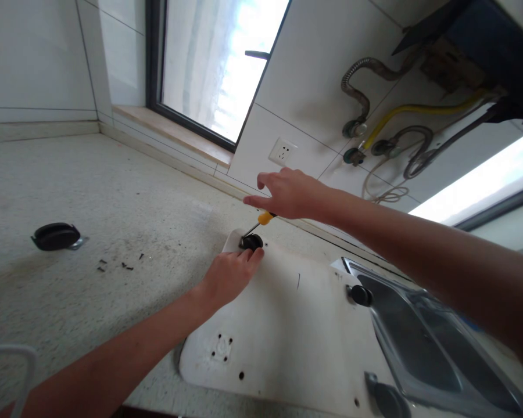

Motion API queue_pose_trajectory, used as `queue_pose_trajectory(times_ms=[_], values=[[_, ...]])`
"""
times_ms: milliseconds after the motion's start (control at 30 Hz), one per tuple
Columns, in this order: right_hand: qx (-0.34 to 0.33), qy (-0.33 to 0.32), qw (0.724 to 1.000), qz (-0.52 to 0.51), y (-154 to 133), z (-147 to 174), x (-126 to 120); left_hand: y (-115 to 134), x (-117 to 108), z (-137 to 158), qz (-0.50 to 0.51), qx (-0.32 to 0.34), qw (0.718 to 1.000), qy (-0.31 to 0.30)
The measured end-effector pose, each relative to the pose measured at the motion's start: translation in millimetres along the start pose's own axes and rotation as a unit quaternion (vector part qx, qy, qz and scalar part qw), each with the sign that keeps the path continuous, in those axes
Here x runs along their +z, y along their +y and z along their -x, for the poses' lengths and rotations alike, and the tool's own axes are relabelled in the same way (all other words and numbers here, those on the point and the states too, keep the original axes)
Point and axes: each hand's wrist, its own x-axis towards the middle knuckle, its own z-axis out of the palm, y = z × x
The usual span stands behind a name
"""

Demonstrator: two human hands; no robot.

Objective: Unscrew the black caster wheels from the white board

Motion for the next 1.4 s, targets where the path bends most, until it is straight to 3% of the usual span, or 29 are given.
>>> queue_pose_trajectory(times_ms=[67,200,400,533,667,833,900,1000,1067,1167,1300,1400], values=[[-0.013,0.032,0.999,0.014,-0.6,-1.9,2.8,0.1,0.0,-0.3,-0.003,0.002,1.000,0.009],[-0.091,0.025,0.996,-0.005,4.5,-7.3,0.8,0.2,0.6,-0.2,-0.007,0.003,1.000,0.016],[0.009,0.056,0.998,0.028,5.1,-7.6,2.8,0.3,-0.7,-0.1,-0.003,-0.001,1.000,0.000],[-0.034,0.033,0.999,0.007,10.5,-5.7,3.2,-0.1,-0.1,0.8,-0.016,0.010,1.000,0.018],[0.003,0.039,0.999,-0.011,17.4,-7.0,4.4,0.0,1.4,2.2,-0.025,0.014,0.999,0.034],[-0.038,0.026,0.996,-0.079,15.7,-6.3,2.7,0.3,3.7,2.5,-0.029,0.013,0.999,0.038],[-0.005,0.020,0.997,-0.074,13.3,-5.2,2.8,-0.2,4.3,2.2,-0.032,0.013,0.999,0.041],[0.030,0.056,0.998,-0.028,11.2,-3.3,4.7,-1.0,4.5,2.1,-0.038,0.019,0.998,0.056],[-0.010,0.071,0.997,-0.034,11.7,-2.7,6.1,-1.0,4.4,2.1,-0.038,0.020,0.997,0.059],[-0.035,0.076,0.994,-0.069,13.7,-4.3,7.6,-0.5,4.1,2.0,-0.032,0.015,0.998,0.051],[0.027,0.083,0.995,-0.054,16.0,-7.2,6.8,0.0,3.8,1.4,-0.025,0.008,0.999,0.023],[-0.024,0.050,0.995,-0.079,18.3,-7.2,3.5,-0.1,3.3,0.9,-0.027,0.007,0.999,0.017]])
